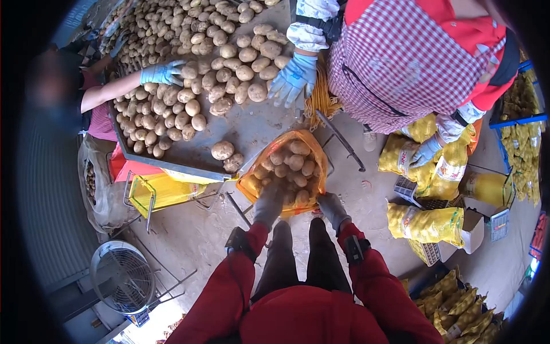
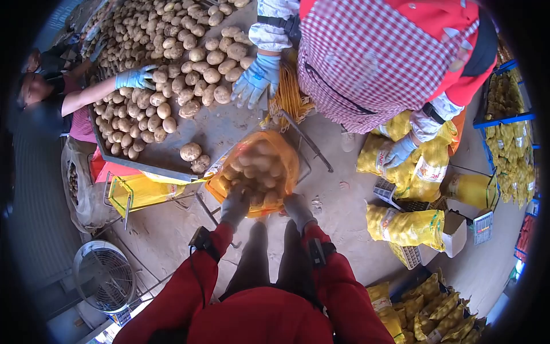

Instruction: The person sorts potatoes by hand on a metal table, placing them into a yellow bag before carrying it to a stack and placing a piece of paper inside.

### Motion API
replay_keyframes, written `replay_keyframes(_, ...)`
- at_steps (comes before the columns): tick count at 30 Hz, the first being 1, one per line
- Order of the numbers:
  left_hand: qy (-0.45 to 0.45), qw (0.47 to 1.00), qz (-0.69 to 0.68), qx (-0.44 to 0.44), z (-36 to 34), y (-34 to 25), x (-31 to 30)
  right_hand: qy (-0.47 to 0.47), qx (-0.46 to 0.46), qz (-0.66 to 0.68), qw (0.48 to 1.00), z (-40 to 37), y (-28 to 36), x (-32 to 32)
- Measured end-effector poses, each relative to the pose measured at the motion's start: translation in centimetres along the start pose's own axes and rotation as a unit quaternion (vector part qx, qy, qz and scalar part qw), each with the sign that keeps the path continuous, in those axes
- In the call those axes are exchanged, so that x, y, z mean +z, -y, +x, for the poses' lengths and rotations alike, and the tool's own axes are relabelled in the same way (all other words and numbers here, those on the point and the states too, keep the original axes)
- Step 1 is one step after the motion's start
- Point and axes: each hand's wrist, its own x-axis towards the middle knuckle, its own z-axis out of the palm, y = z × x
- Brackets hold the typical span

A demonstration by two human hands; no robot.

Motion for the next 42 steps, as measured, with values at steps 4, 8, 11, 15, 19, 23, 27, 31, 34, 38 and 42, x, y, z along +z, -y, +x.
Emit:
replay_keyframes(4,-0.168,0.969,0.178,0.007,6.0,2.3,-1.4,0.005,0.007,0.05,0.999,0.2,-0.6,0.5)
replay_keyframes(8,-0.023,0.965,0.217,-0.145,10.3,0.0,-3.0,0.069,-0.141,-0.296,0.942,-0.5,0.4,-1.1)
replay_keyframes(11,-0.016,0.982,0.114,-0.149,12.2,5.5,-0.9,0.067,-0.091,-0.257,0.96,-1.6,1.1,-1.4)
replay_keyframes(15,-0.139,0.979,-0.101,-0.107,12.3,6.5,-0.1,0.066,-0.157,-0.254,0.952,-0.9,-0.8,-2.0)
replay_keyframes(19,-0.011,0.991,-0.037,-0.127,11.8,7.1,-0.4,0.034,0.031,0.088,0.995,-0.9,-2.5,-1.0)
replay_keyframes(23,0.059,0.983,0.008,-0.173,13.8,3.0,-3.0,0.028,0.07,-0.121,0.99,-1.4,3.5,-2.6)
replay_keyframes(27,-0.067,0.969,-0.176,-0.16,11.7,3.1,0.4,0.007,0.094,-0.147,0.985,-1.8,6.0,-2.1)
replay_keyframes(31,-0.144,0.989,-0.025,0.006,8.3,1.2,0.2,-0.008,0.117,-0.132,0.984,-2.7,4.7,-2.2)
replay_keyframes(34,-0.103,0.964,0.18,0.167,7.2,-1.2,1.2,-0.032,0.138,-0.109,0.984,-2.5,4.3,-1.8)
replay_keyframes(38,0.026,0.966,0.211,0.144,5.4,-3.0,1.7,-0.025,0.153,-0.112,0.982,-2.3,2.6,-1.4)
replay_keyframes(42,-0.134,0.97,0.187,0.073,1.9,0.1,0.0,-0.023,0.144,-0.108,0.983,-3.5,4.9,-1.9)
